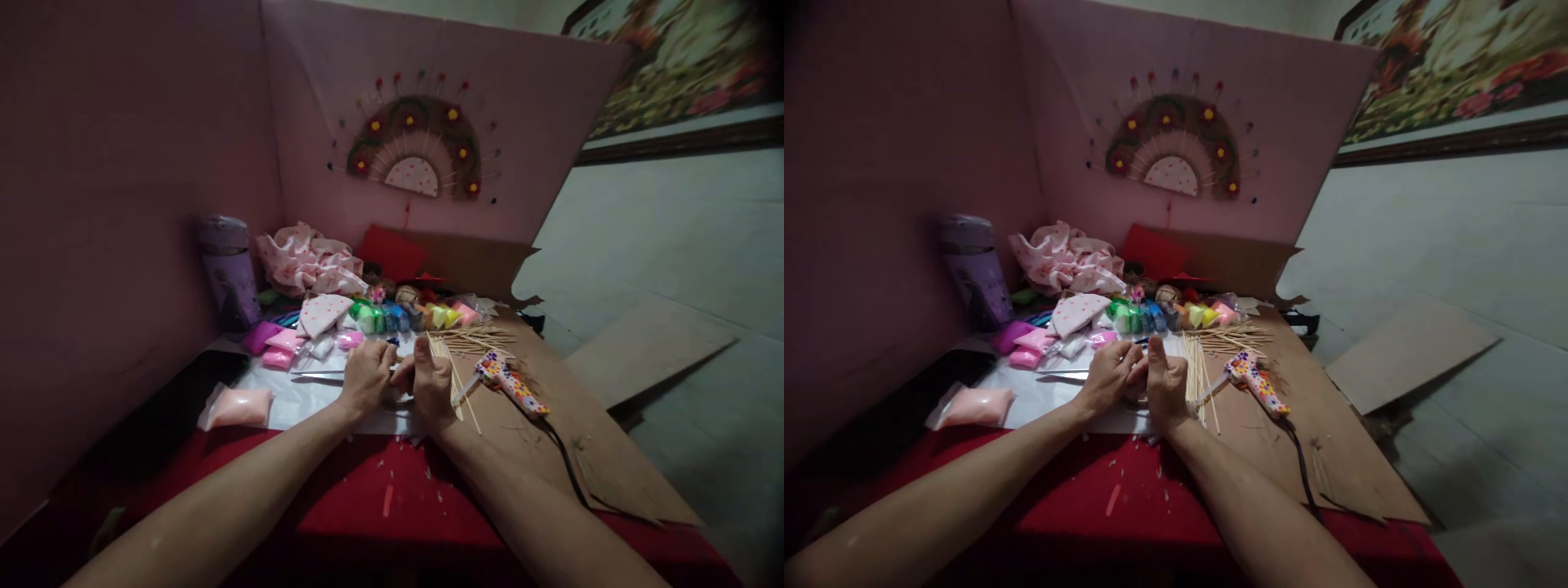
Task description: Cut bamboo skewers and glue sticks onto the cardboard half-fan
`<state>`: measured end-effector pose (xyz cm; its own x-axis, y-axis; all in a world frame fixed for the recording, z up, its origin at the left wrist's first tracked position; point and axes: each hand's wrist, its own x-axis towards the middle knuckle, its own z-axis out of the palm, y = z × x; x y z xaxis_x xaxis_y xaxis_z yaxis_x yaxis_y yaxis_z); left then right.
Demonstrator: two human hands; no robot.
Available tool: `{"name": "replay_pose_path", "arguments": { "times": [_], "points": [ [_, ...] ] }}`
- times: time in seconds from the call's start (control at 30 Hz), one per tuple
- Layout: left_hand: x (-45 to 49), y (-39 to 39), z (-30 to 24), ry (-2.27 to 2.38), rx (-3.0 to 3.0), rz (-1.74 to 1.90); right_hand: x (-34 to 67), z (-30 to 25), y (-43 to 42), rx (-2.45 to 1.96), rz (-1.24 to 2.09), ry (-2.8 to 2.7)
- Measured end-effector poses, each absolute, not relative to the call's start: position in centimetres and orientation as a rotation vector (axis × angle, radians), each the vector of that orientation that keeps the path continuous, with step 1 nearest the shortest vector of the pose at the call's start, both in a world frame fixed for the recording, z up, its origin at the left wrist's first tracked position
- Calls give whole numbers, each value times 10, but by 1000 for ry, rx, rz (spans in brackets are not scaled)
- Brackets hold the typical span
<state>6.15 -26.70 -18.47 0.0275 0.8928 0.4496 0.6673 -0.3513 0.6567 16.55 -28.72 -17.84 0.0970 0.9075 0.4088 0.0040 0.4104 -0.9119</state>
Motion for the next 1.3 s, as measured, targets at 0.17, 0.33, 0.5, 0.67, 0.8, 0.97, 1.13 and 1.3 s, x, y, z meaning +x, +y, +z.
{"name": "replay_pose_path", "arguments": {
  "times": [0.17, 0.33, 0.5, 0.67, 0.8, 0.97, 1.13, 1.3],
  "points": [
    [59, -259, -189, 1653, 2063, 1227, 175, -157, -266, -1059, 735, -1227],
    [59, -256, -189, 1496, 1902, 1386, 184, -157, -257, -1321, 213, -1806],
    [57, -256, -185, 1456, 1654, 1588, 187, -180, -263, -1339, -294, -2019],
    [54, -256, -189, 1441, 1628, 1555, 187, -185, -267, -1341, -278, -2084],
    [53, -255, -192, 1418, 1615, 1519, 186, -184, -267, -1309, -253, -2116],
    [53, -253, -195, 1390, 1615, 1507, 186, -185, -266, -1273, -226, -2117],
    [54, -257, -194, 1375, 1649, 1479, 189, -184, -266, -1227, -175, -2093],
    [56, -263, -191, 1355, 1723, 1425, 191, -181, -268, -1109, -103, -1985]
  ]
}}
